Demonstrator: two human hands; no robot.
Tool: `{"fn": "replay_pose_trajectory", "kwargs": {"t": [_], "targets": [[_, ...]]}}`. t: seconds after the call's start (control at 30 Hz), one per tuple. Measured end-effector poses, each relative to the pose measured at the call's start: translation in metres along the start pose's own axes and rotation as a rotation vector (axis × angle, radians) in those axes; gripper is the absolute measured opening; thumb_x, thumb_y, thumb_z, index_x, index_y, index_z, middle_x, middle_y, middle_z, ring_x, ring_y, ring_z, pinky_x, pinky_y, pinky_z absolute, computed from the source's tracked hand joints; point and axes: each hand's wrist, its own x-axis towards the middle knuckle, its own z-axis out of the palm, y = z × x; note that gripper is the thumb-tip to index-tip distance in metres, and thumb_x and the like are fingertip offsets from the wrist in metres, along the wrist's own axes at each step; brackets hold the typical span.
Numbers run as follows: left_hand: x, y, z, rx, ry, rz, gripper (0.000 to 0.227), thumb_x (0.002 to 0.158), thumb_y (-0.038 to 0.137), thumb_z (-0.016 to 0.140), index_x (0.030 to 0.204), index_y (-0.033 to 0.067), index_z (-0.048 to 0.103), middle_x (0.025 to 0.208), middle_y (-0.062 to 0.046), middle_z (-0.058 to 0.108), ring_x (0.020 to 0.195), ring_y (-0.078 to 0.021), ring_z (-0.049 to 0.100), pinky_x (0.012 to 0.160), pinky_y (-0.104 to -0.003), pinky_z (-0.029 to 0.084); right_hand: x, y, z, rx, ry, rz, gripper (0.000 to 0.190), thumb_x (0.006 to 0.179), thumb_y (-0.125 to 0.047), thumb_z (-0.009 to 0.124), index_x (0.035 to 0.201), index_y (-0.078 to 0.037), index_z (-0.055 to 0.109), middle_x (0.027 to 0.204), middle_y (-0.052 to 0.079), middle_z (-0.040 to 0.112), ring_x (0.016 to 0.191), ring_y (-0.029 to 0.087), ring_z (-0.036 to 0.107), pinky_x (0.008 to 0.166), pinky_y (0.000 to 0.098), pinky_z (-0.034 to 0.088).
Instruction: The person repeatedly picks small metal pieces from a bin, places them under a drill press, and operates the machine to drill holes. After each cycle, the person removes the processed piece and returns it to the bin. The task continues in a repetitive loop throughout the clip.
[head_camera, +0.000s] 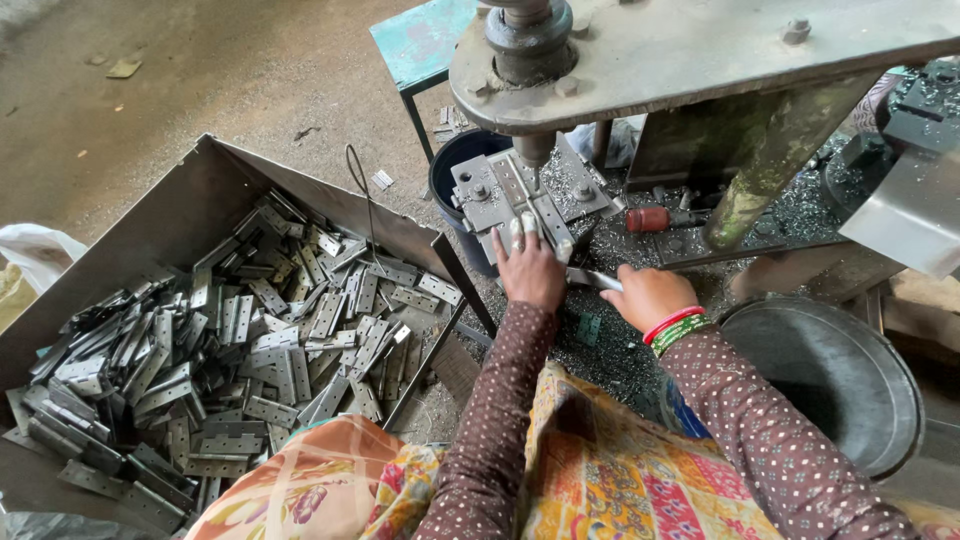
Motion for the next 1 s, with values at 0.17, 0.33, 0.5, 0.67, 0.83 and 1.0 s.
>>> {"fn": "replay_pose_trajectory", "kwargs": {"t": [0.17, 0.33, 0.5, 0.67, 0.83, 1.0], "targets": [[0.013, -0.004, -0.018, -0.099, -0.039, -0.069, 0.024, 0.083, 0.033, 0.067, 0.084, 0.0098, 0.073, 0.147, -0.017, 0.045, 0.142, -0.0348, 0.033, 0.119, -0.06, 0.005, -0.002, -0.003, -0.007, -0.027, -0.013, 0.017, 0.041, 0.089, -0.05, 0.061, 0.096, -0.009, 0.063, 0.072, 0.013, 0.07, 0.069, 0.034, 0.071, 0.064, 0.0473, 0.057], [0.015, -0.005, -0.015, -0.07, -0.042, -0.066, 0.024, 0.087, 0.03, 0.06, 0.082, 0.0112, 0.075, 0.148, -0.017, 0.045, 0.143, -0.034, 0.032, 0.119, -0.059, 0.004, -0.003, -0.002, -0.001, -0.057, -0.031, 0.007, 0.041, 0.091, -0.05, 0.059, 0.096, -0.009, 0.063, 0.072, 0.012, 0.071, 0.069, 0.032, 0.071, 0.064, 0.0455, 0.057], [0.017, -0.007, -0.014, -0.04, -0.053, -0.061, 0.024, 0.087, 0.026, 0.056, 0.091, 0.0104, 0.074, 0.147, -0.016, 0.047, 0.143, -0.0325, 0.034, 0.12, -0.06, 0.003, -0.001, 0.022, 0.053, -0.054, -0.368, 0.145, 0.038, 0.099, -0.041, 0.049, 0.116, -0.007, 0.055, 0.087, 0.013, 0.073, 0.077, 0.027, 0.074, 0.066, 0.0418, 0.06], [0.026, -0.011, -0.014, -0.025, -0.02, -0.033, 0.028, 0.087, 0.03, 0.055, 0.093, 0.0102, 0.073, 0.151, -0.017, 0.04, 0.144, -0.032, 0.03, 0.118, -0.059, 0.004, -0.007, 0.046, 0.137, 0.116, -0.677, 0.401, 0.039, 0.107, -0.038, 0.039, 0.127, -0.007, 0.051, 0.109, 0.019, 0.065, 0.098, 0.031, 0.069, 0.081, 0.0424, 0.055], [0.013, -0.007, -0.003, 0.024, 0.008, -0.02, 0.026, 0.09, 0.026, 0.053, 0.101, 0.0117, 0.072, 0.152, -0.014, 0.041, 0.145, -0.0297, 0.031, 0.121, -0.058, 0.005, -0.026, 0.038, 0.128, 0.122, -0.733, 0.369, 0.052, 0.101, -0.037, 0.054, 0.139, -0.005, 0.037, 0.119, 0.023, 0.063, 0.111, 0.034, 0.065, 0.092, 0.0442, 0.052], [0.029, -0.011, -0.002, -0.001, -0.105, -0.014, 0.028, 0.094, 0.026, 0.052, 0.1, 0.0091, 0.073, 0.157, -0.016, 0.035, 0.144, -0.0297, 0.03, 0.12, -0.059, 0.003, -0.003, 0.016, 0.051, -0.072, -0.712, 0.259, 0.059, 0.095, -0.031, 0.065, 0.139, -0.006, 0.035, 0.117, 0.023, 0.066, 0.107, 0.034, 0.069, 0.089, 0.0437, 0.058]]}}
